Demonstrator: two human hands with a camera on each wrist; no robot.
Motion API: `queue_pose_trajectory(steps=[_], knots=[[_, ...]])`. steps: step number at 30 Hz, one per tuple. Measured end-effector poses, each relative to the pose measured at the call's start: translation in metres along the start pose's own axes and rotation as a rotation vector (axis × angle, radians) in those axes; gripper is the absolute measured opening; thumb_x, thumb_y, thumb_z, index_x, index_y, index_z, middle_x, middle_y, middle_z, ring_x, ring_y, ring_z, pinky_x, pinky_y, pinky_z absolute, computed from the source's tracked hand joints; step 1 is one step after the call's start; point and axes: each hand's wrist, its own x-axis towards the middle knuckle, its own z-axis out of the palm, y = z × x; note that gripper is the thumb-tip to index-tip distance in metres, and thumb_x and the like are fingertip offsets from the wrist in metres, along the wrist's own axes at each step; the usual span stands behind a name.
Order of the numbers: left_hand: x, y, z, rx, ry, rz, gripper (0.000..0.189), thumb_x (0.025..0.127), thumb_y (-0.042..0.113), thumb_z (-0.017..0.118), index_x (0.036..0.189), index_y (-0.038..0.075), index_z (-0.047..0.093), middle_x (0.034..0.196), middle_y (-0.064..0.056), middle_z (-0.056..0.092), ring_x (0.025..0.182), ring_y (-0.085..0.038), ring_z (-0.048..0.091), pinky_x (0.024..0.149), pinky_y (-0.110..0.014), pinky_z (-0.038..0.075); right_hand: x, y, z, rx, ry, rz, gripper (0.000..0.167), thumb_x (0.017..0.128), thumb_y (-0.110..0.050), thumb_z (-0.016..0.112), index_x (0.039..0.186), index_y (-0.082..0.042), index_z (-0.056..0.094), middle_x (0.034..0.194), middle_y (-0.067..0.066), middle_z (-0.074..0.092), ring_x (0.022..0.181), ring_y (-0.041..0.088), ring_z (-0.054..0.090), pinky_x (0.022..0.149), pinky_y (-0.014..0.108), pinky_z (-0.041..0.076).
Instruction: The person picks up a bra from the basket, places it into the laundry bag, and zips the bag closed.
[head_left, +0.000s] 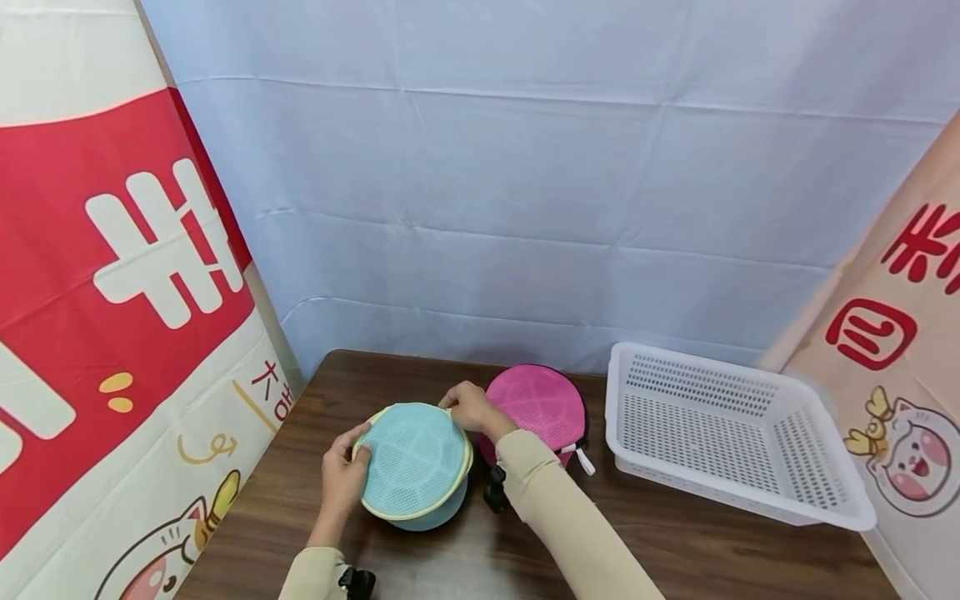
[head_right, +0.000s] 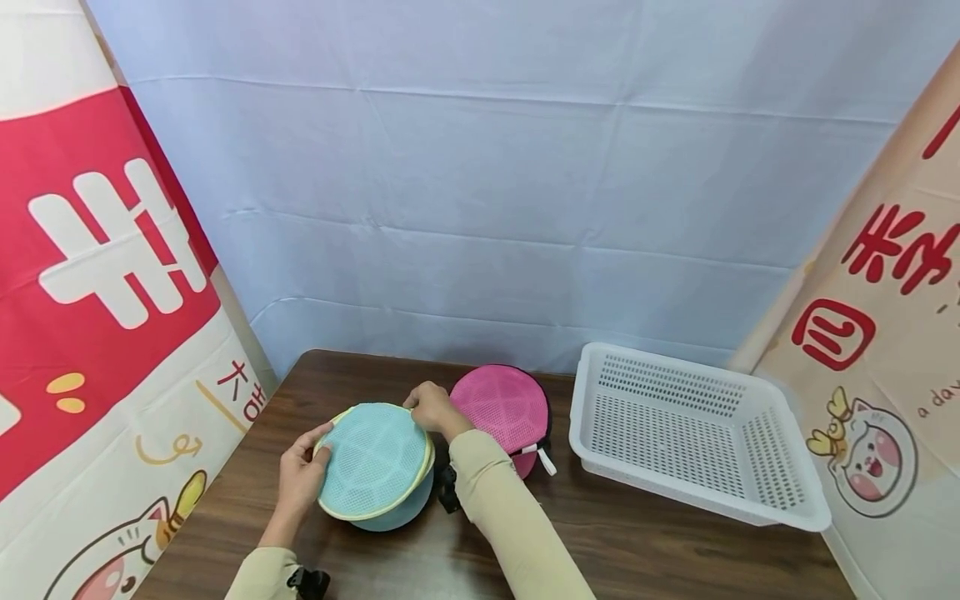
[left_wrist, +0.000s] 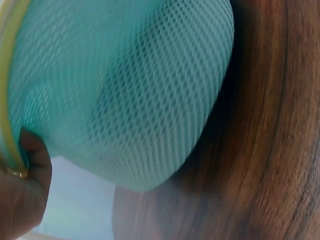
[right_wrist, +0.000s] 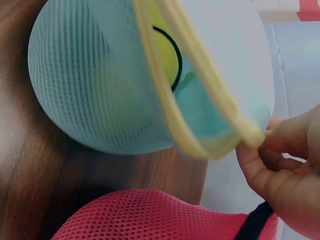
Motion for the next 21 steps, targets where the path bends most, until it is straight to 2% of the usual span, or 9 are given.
queue_pose_trajectory(steps=[3, 6, 14, 18, 21], knots=[[-0.0004, 0.0006, 0.0023, 0.025, 0.063, 0.006, 0.03, 0.088, -0.007, 0.052, 0.115, -0.002, 0.063, 0.12, -0.017, 0.055, 0.115, -0.025, 0.046, 0.09, -0.03, 0.037, 0.0002, 0.0003, 0.0019, -0.025, 0.04, -0.002, 0.021, 0.08, 0.007, 0.056, 0.088, -0.002, 0.074, 0.088, 0.008, 0.067, 0.089, 0.022, 0.06, 0.061, 0.026, 0.049], [-0.0003, 0.0012, 0.0049, 0.034, 0.112, 0.013, 0.029, 0.086, -0.007, 0.053, 0.112, -0.002, 0.064, 0.117, -0.017, 0.056, 0.114, -0.027, 0.047, 0.092, -0.038, 0.035, 0.0, -0.0011, 0.0038, -0.081, 0.076, 0.0, 0.019, 0.079, 0.005, 0.059, 0.084, -0.004, 0.075, 0.085, 0.005, 0.068, 0.087, 0.021, 0.06, 0.061, 0.026, 0.049], [-0.0002, 0.0029, 0.01, 0.045, 0.208, -0.003, 0.028, 0.084, -0.006, 0.053, 0.108, -0.001, 0.067, 0.114, -0.016, 0.057, 0.109, -0.025, 0.049, 0.087, -0.029, 0.035, 0.0006, -0.0054, 0.0069, -0.171, 0.17, -0.024, 0.016, 0.083, 0.001, 0.061, 0.079, -0.007, 0.075, 0.081, 0.004, 0.068, 0.079, 0.019, 0.061, 0.059, 0.025, 0.049], [-0.0003, 0.0027, 0.0101, 0.054, 0.218, -0.004, 0.028, 0.083, -0.006, 0.053, 0.107, -0.001, 0.067, 0.113, -0.017, 0.057, 0.109, -0.026, 0.049, 0.088, -0.032, 0.035, -0.0002, -0.0036, 0.007, -0.172, 0.188, -0.042, 0.017, 0.082, 0.0, 0.062, 0.074, -0.009, 0.074, 0.076, 0.001, 0.067, 0.073, 0.016, 0.06, 0.055, 0.023, 0.047], [0.001, 0.005, 0.0069, 0.129, 0.174, 0.004, 0.028, 0.083, -0.005, 0.053, 0.108, 0.0, 0.066, 0.114, -0.019, 0.058, 0.111, -0.03, 0.049, 0.091, -0.041, 0.035, -0.0019, -0.0032, 0.0063, -0.172, 0.201, -0.052, 0.018, 0.082, 0.0, 0.061, 0.074, -0.01, 0.074, 0.075, 0.0, 0.066, 0.071, 0.015, 0.059, 0.054, 0.023, 0.046]])
